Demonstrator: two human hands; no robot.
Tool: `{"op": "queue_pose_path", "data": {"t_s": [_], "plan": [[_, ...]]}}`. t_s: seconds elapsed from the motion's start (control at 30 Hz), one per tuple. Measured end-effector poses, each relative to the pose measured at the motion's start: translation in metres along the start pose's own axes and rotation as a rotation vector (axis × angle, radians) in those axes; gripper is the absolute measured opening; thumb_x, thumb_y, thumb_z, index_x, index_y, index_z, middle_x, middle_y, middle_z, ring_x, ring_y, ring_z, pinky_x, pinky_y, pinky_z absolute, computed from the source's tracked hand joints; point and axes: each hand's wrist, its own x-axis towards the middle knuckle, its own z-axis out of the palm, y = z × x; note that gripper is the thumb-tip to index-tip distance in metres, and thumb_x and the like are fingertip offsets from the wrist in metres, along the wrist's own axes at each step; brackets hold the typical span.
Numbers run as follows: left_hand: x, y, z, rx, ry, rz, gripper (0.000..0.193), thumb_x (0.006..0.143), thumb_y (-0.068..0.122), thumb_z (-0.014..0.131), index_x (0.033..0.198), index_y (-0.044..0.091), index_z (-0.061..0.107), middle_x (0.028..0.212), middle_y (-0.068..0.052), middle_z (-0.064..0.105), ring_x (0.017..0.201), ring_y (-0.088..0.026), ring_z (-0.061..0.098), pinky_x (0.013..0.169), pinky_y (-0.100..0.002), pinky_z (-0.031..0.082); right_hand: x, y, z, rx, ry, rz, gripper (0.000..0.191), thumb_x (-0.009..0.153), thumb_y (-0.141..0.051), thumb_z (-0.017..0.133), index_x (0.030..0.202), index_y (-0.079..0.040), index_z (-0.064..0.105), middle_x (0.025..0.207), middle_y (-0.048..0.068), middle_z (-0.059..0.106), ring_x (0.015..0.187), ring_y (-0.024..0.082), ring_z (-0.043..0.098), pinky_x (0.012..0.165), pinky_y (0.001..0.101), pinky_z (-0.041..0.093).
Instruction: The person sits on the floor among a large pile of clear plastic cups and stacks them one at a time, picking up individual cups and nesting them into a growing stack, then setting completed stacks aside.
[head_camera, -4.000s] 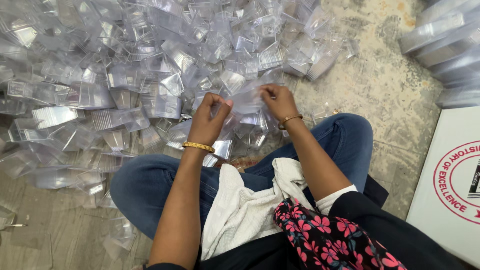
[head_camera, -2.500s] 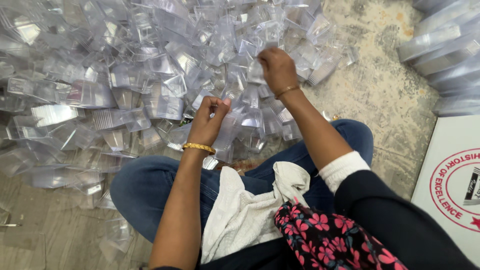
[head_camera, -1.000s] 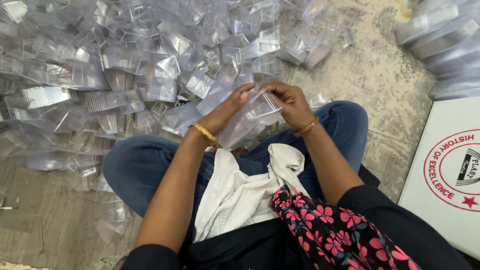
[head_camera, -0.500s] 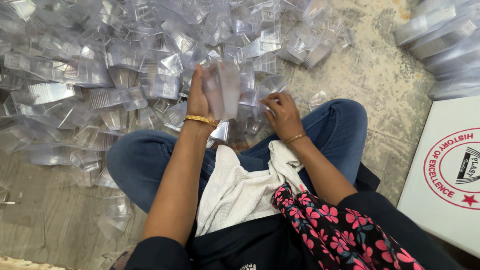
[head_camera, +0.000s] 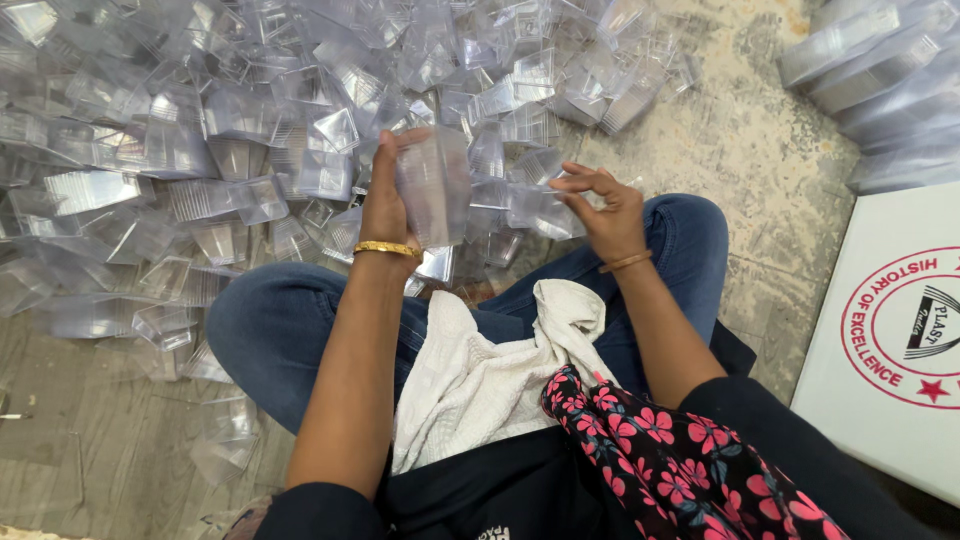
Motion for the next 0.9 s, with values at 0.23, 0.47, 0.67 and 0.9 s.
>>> {"op": "queue_pose_path", "data": {"t_s": [0.23, 0.47, 0.67, 0.9], "plan": [[0.0, -0.01, -0.004, 0.585, -0.081, -0.053, 0.052, 0.096, 0.058, 0.053, 0.125, 0.015, 0.062, 0.113, -0.009, 0.067, 0.096, -0.023, 0.066, 0.083, -0.041, 0.055, 0.003, -0.008, -0.018, 0.532, 0.068, 0.268, 0.013, 0.093, 0.001, 0.073, 0.104, -0.004, 0.074, 0.107, 0.009, 0.078, 0.106, 0.02, 0.074, 0.099, 0.0348, 0.058], [0.002, -0.037, 0.009, 0.863, -0.609, 0.134, 0.07, 0.104, 0.058, 0.053, 0.158, 0.017, 0.033, 0.159, -0.012, 0.035, 0.142, -0.025, 0.036, 0.116, -0.039, 0.03, 0.026, -0.033, 0.008, 0.542, -0.432, 0.226, 0.021, 0.099, -0.005, 0.069, 0.12, -0.001, 0.073, 0.118, 0.01, 0.075, 0.108, 0.014, 0.07, 0.097, 0.0287, 0.056], [0.005, -0.009, 0.004, 0.512, -0.141, 0.072, 0.064, 0.095, 0.062, 0.052, 0.142, 0.019, 0.053, 0.151, -0.009, 0.048, 0.139, -0.028, 0.043, 0.114, -0.042, 0.034, 0.041, -0.028, -0.003, 0.042, -0.071, 0.3, 0.02, 0.101, -0.015, 0.067, 0.119, -0.009, 0.074, 0.11, 0.003, 0.077, 0.099, 0.011, 0.071, 0.089, 0.0272, 0.056], [0.013, -0.019, -0.013, 0.521, 0.098, 0.18, 0.06, 0.098, 0.062, 0.049, 0.132, 0.015, 0.059, 0.14, -0.01, 0.055, 0.135, -0.025, 0.046, 0.115, -0.04, 0.033, -0.05, -0.021, 0.039, -0.435, -0.445, -0.153, 0.058, 0.07, -0.019, 0.085, 0.124, -0.009, 0.066, 0.117, 0.02, 0.062, 0.105, 0.035, 0.06, 0.092, 0.0444, 0.052]]}}
